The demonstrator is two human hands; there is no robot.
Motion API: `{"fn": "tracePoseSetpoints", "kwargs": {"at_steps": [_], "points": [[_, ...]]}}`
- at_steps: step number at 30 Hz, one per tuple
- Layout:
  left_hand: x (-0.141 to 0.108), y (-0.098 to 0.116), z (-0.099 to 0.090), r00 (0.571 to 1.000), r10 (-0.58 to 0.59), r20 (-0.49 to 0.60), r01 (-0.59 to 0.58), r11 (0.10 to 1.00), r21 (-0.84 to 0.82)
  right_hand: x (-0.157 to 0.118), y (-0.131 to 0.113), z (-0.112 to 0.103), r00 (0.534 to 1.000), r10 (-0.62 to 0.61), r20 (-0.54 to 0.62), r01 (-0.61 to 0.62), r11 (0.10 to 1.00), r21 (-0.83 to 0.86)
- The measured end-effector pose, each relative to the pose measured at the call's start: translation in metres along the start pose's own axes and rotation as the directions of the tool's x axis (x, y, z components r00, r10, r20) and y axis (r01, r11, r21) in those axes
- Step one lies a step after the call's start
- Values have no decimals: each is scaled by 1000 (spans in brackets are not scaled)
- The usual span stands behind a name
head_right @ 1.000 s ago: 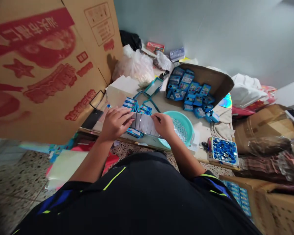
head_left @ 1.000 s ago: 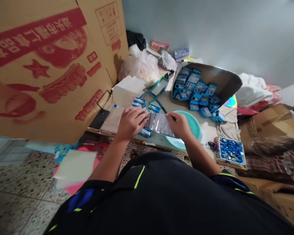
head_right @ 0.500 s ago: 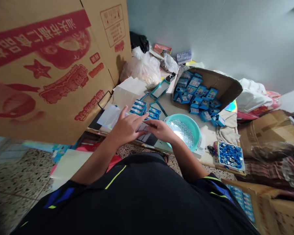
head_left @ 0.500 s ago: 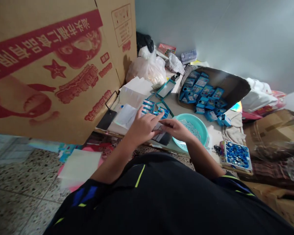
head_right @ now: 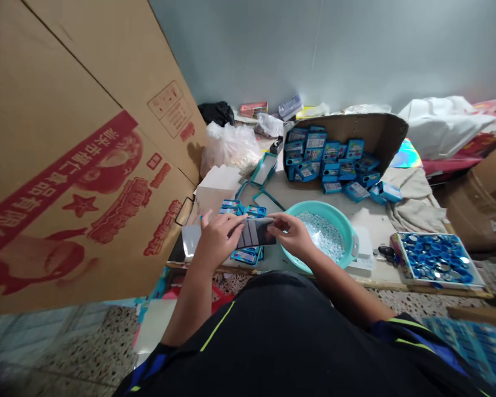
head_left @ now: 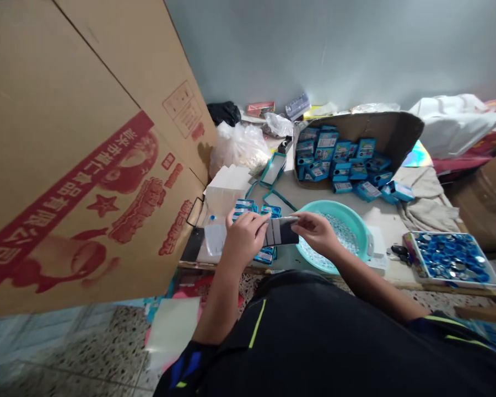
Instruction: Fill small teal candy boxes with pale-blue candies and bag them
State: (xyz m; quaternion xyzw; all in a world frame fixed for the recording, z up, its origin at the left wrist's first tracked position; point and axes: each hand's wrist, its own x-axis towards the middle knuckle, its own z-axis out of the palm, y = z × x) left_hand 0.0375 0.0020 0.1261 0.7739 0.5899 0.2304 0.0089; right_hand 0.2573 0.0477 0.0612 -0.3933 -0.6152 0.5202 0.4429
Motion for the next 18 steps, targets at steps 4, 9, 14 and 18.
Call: {"fn": "tracePoseSetpoints", "kwargs": {"at_steps": [4, 9, 14, 18], "points": [[8, 18, 13, 996, 81, -37, -83, 995, -58, 5, -10, -8, 999, 12, 33, -14, 999, 49], [7, 26, 33, 951, 207, -229, -190, 977, 92, 11, -17, -8, 999, -41, 28, 37, 992, 121], [-9, 27, 45, 933, 239, -270, -203, 967, 152, 16, -15, -6, 1000, 22, -11, -19, 974, 227], [-27, 36, 50, 964, 153, -218, -132, 986, 106, 15, -15, -8, 998, 67, 22, -70, 980, 187]]}}
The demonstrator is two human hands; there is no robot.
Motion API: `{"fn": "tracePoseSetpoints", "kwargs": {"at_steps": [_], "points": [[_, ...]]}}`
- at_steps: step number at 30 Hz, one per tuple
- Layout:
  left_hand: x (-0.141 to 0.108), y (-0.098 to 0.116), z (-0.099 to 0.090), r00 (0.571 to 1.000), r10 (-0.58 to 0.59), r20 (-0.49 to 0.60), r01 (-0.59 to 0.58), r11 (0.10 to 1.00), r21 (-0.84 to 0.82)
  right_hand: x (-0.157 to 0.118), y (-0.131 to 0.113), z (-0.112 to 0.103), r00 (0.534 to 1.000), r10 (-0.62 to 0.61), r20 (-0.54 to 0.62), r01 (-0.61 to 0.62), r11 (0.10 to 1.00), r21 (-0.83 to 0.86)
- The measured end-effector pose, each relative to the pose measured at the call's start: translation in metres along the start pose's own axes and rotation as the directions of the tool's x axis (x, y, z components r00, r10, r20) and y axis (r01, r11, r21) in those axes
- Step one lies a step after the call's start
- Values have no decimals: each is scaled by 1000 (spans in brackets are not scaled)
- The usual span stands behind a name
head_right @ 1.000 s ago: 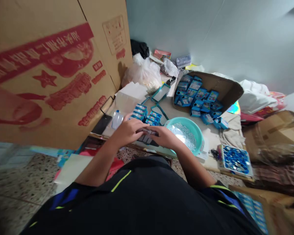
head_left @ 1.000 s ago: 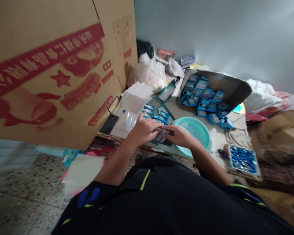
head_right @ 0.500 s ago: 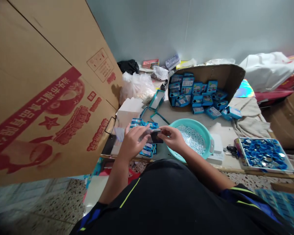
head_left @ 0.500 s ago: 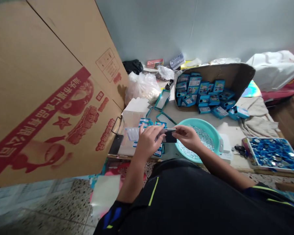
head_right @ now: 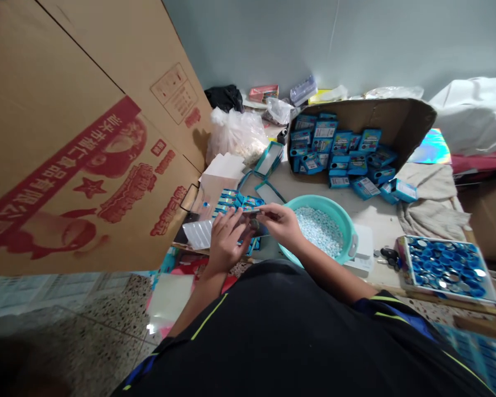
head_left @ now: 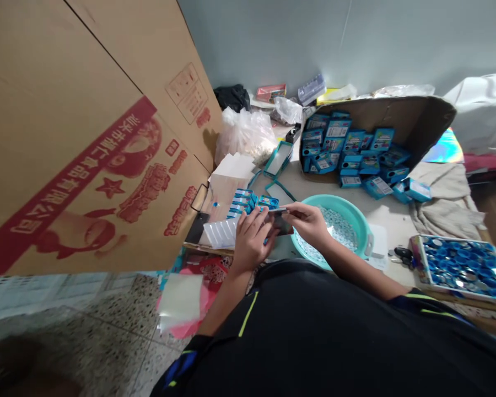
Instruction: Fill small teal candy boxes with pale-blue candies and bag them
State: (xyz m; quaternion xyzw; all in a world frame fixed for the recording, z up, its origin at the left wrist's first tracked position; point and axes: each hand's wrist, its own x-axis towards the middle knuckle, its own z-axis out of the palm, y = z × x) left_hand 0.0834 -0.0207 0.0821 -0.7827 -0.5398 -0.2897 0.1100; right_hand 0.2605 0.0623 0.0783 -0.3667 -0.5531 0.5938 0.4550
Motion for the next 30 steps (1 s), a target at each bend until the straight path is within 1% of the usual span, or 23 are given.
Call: {"fn": "tracePoseSetpoints", "kwargs": {"at_steps": [2, 3, 6, 7, 8, 9, 11, 13, 14, 16, 18, 20, 22, 25, 28, 30], "points": [[-7, 6, 1, 1000, -16, 3, 16, 1000, 0, -1, -1, -2, 999, 28, 26, -28, 1000, -2], [-9, 9, 1, 1000, -19, -19, 19, 1000, -3, -2, -1, -3, 999, 35, 39, -35, 999, -1], [-8, 11, -3, 984, -74, -161, 76, 997, 3, -5, -2, -3, 996, 42, 82, -39, 999, -35], [-5, 10, -6, 975, -105, -196, 110, 994, 12, -6, -2, -2, 994, 43, 98, -38, 998, -53], [-1, 8, -10, 970, -133, -204, 140, 990, 22, -8, -2, -1, 992, 47, 118, -39, 997, -69], [3, 5, -15, 972, -152, -178, 159, 987, 25, -9, -3, 1, 989, 51, 138, -40, 996, -80], [13, -1, -26, 988, -149, -45, 149, 989, -8, -12, -3, 3, 983, 55, 176, -39, 995, -94], [20, -6, -36, 989, -122, 85, 127, 990, -65, -14, -6, 4, 981, 34, 192, -10, 992, -128], [23, -8, -39, 986, -112, 126, 123, 989, -82, -15, -8, 5, 981, 3, 195, 29, 987, -158], [26, -9, -44, 980, -95, 173, 110, 990, -83, -16, -14, 4, 969, -96, 226, 152, 958, -242], [26, -8, -46, 973, -74, 219, 91, 993, -71, -15, -20, 4, 934, -188, 303, 287, 901, -326], [25, -8, -45, 964, -65, 257, 83, 995, -60, -14, -25, 5, 907, -220, 359, 359, 850, -386], [24, -8, -42, 963, -64, 261, 80, 996, -50, -12, -27, 7, 912, -208, 353, 358, 825, -438], [25, -11, -37, 976, -19, 218, 31, 998, -53, -9, -27, 10, 945, -177, 276, 299, 810, -505], [30, -14, -29, 985, 47, 164, -38, 998, -56, -6, -26, 8, 967, -136, 213, 231, 817, -528], [34, -15, -24, 988, 76, 138, -69, 996, -57, -4, -27, 5, 975, -123, 185, 202, 838, -507]]}}
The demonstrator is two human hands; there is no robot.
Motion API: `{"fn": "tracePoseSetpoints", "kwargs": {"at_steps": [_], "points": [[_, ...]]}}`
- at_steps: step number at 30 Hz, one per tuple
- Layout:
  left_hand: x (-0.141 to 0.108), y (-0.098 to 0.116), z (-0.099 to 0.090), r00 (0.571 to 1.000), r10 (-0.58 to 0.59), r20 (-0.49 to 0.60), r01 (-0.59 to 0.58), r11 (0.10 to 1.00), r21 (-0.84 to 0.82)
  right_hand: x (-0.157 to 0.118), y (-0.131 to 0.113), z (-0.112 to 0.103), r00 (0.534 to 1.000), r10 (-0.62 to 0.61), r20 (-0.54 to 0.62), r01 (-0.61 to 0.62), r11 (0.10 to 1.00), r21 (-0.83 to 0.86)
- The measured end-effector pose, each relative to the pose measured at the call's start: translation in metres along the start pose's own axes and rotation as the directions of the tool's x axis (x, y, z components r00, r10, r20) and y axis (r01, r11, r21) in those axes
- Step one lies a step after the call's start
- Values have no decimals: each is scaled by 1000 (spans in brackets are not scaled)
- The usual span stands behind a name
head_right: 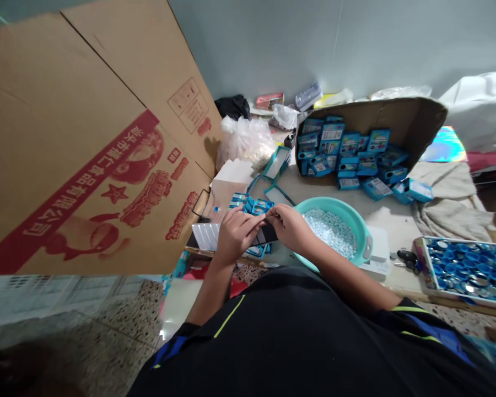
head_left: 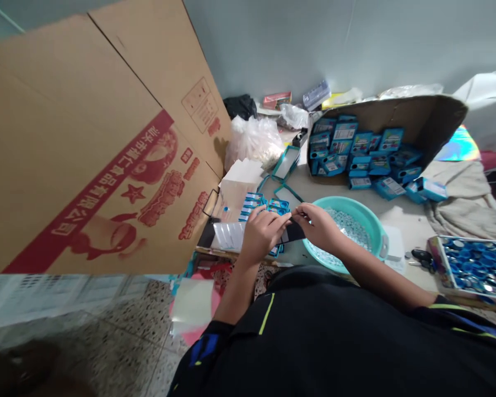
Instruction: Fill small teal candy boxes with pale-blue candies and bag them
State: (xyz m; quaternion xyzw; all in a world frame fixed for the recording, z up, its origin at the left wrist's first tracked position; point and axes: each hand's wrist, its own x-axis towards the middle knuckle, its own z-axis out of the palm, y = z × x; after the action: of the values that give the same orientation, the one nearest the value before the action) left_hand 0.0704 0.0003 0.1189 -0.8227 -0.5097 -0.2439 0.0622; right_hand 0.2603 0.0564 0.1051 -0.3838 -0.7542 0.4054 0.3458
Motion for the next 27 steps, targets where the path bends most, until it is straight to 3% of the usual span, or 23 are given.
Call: {"fn": "tracePoseSetpoints", "kwargs": {"at_steps": [4, 8, 14, 17, 22, 24, 27], "points": [[6, -5, 8, 997, 33, -75, -30, 999, 36, 5, 3, 1, 997, 68, -37, -61, 984, 169], [6, -16, 18, 970, 103, -218, -95, 994, 48, 14, 7, 8, 979, 197, -59, -160, 909, 385], [5, -26, 30, 954, 157, -255, -134, 985, 107, 30, -3, 1, 961, 256, -102, -181, 866, 466], [3, -19, 38, 939, 202, -279, -185, 979, 86, 33, -5, -6, 942, 300, -151, -195, 856, 479], [-3, 8, 56, 901, 342, -267, -369, 928, -59, 31, 8, -15, 894, 396, -210, -221, 798, 560], [-2, 16, 58, 894, 291, -340, -321, 946, -37, 27, 12, -15, 898, 393, -198, -222, 792, 568], [5, 18, 53, 944, 34, -327, -25, 999, 30, 21, 14, -10, 927, 347, -144, -213, 802, 558]]}}
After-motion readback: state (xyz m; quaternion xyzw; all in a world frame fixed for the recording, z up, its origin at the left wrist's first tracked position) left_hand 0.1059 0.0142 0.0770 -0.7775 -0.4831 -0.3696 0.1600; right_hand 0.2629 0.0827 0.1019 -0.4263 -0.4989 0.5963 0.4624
